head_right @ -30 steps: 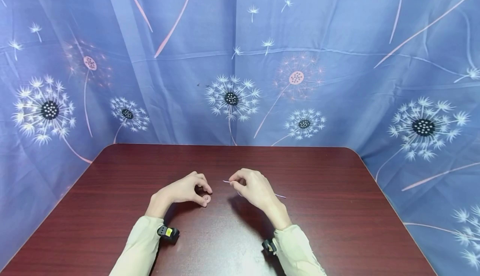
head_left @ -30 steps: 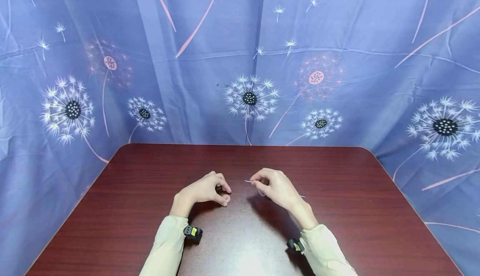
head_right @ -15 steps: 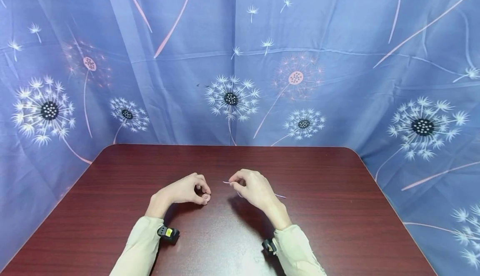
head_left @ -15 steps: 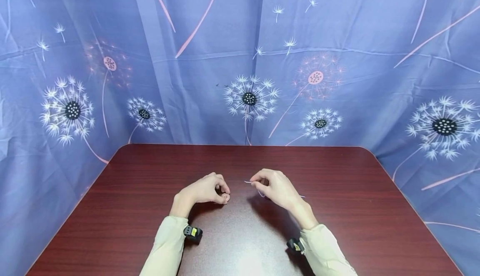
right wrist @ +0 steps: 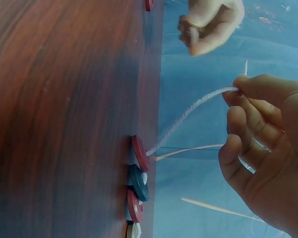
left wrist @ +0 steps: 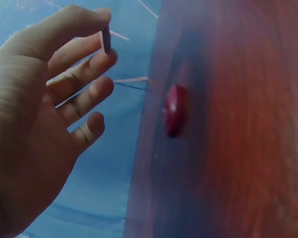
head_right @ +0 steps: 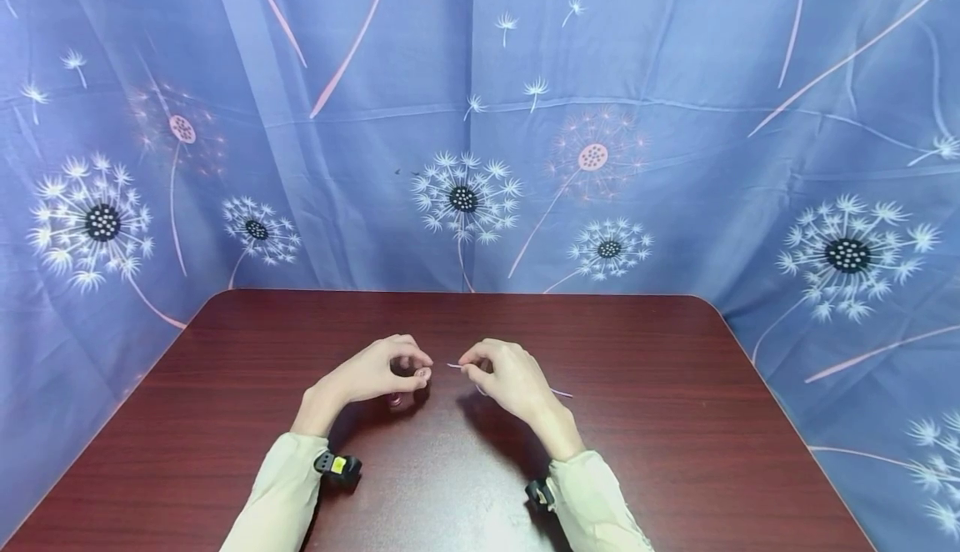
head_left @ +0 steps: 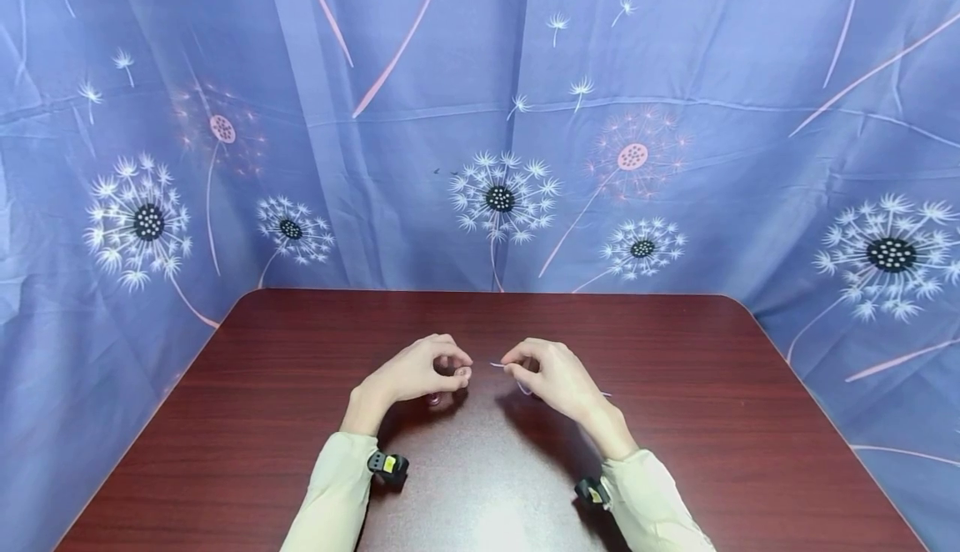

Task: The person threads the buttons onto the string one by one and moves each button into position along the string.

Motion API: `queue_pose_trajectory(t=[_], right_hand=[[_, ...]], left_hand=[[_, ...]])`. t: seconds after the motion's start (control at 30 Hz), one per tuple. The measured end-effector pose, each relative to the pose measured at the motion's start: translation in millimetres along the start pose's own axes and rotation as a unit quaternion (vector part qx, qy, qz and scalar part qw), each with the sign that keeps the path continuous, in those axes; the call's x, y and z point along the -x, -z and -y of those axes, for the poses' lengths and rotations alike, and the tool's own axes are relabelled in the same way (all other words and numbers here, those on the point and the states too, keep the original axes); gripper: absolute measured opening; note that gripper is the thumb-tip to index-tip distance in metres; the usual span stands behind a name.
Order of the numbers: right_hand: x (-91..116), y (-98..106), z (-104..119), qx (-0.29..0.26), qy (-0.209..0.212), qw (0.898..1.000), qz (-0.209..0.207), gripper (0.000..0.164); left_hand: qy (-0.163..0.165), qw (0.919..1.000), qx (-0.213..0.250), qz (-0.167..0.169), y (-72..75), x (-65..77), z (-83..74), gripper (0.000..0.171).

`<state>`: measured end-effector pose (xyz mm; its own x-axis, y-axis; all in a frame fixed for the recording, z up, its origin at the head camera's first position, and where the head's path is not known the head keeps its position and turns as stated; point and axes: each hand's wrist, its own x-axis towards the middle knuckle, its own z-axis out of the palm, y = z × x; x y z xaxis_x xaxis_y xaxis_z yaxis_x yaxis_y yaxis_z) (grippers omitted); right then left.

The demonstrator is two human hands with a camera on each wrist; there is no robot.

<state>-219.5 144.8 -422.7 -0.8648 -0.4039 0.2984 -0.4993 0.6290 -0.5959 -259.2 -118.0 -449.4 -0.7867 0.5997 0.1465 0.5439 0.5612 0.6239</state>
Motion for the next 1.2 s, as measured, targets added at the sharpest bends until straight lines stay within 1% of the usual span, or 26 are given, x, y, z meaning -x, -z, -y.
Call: queue_pose_trajectory(t=[0.1, 0.2, 0.47, 0.7, 0.8, 0.93, 1.07, 1.2], right_hand=[[0, 0, 0, -0.003, -0.001, 1.000, 0.001, 0.009], [0, 0, 1, -0.005, 0.000, 1.000, -0.001, 0.009], [0, 0, 0, -0.008, 0.003, 1.000, -0.006, 0.008], [0, -3, -1, -0.004, 0.016, 1.000, -0.014, 0.008], [0, -4, -2, -0.004, 0.020, 1.000, -0.015, 0.008], [0, -5, -3, -0.006, 0.022, 1.000, -0.017, 0.008], [0, -5, -2, -0.006, 0.023, 1.000, -0.018, 0.007], [-1, -5, -3, -0.001, 0.029, 0.999, -0.021, 0.007]], left_hand=[[-0.013, 0.9998, 0.004, -0.013, 2.1, -0.9, -6.5, 0.020], [-0.019, 0.9996, 0.009, -0.020, 3.5, -2.1, -10.3, 0.020], [-0.027, 0.9989, 0.032, -0.020, 6.0, -3.4, -14.7, 0.019], [-0.049, 0.9975, 0.038, -0.034, 6.8, -2.6, -18.2, 0.021], [-0.046, 0.9971, 0.046, -0.038, 6.9, -1.8, -19.8, 0.022], [-0.028, 0.9976, 0.049, -0.041, 6.8, -1.3, -21.4, 0.022], [-0.007, 0.9979, 0.053, -0.037, 6.9, -1.8, -22.6, 0.022], [-0.006, 0.9968, 0.072, -0.035, 7.1, -3.6, -24.0, 0.021]])
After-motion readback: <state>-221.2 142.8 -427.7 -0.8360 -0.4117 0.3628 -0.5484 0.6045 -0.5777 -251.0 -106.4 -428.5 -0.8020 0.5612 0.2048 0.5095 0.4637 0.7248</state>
